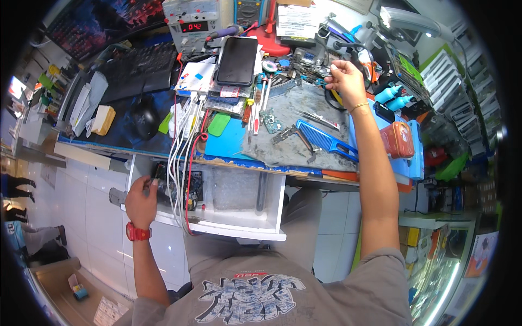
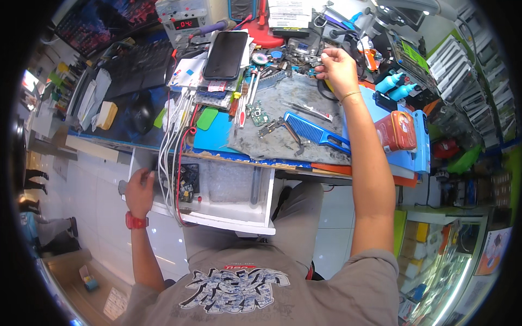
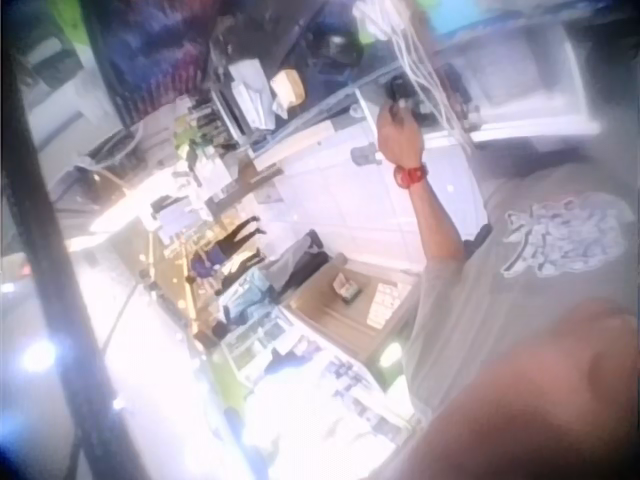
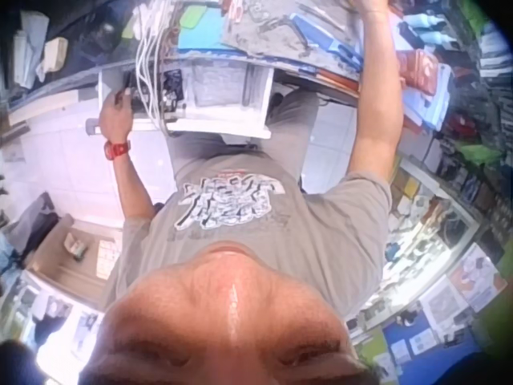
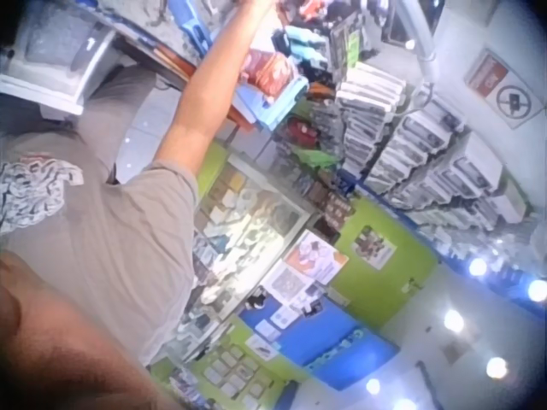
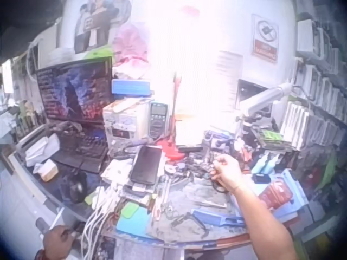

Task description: The person sorts through components in a drawer and on a workbench, handling small circuit boards and wires before using wire cutters to clip a small piece of material.

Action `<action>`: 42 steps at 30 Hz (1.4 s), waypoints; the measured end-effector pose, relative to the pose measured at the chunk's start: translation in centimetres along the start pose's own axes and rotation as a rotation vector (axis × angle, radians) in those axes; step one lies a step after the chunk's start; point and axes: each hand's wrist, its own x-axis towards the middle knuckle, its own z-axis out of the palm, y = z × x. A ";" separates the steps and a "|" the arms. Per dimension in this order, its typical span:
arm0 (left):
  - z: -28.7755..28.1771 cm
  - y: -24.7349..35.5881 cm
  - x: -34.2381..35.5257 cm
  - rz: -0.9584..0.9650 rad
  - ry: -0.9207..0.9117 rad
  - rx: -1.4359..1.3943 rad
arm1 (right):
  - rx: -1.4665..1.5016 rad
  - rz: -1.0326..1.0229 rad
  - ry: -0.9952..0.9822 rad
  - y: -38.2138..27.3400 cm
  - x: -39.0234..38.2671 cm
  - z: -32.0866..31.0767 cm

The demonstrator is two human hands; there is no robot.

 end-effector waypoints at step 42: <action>0.0 -0.3 -0.3 -0.011 0.036 -0.028 | -0.994 -0.294 -0.200 -2.6 -13.8 12.2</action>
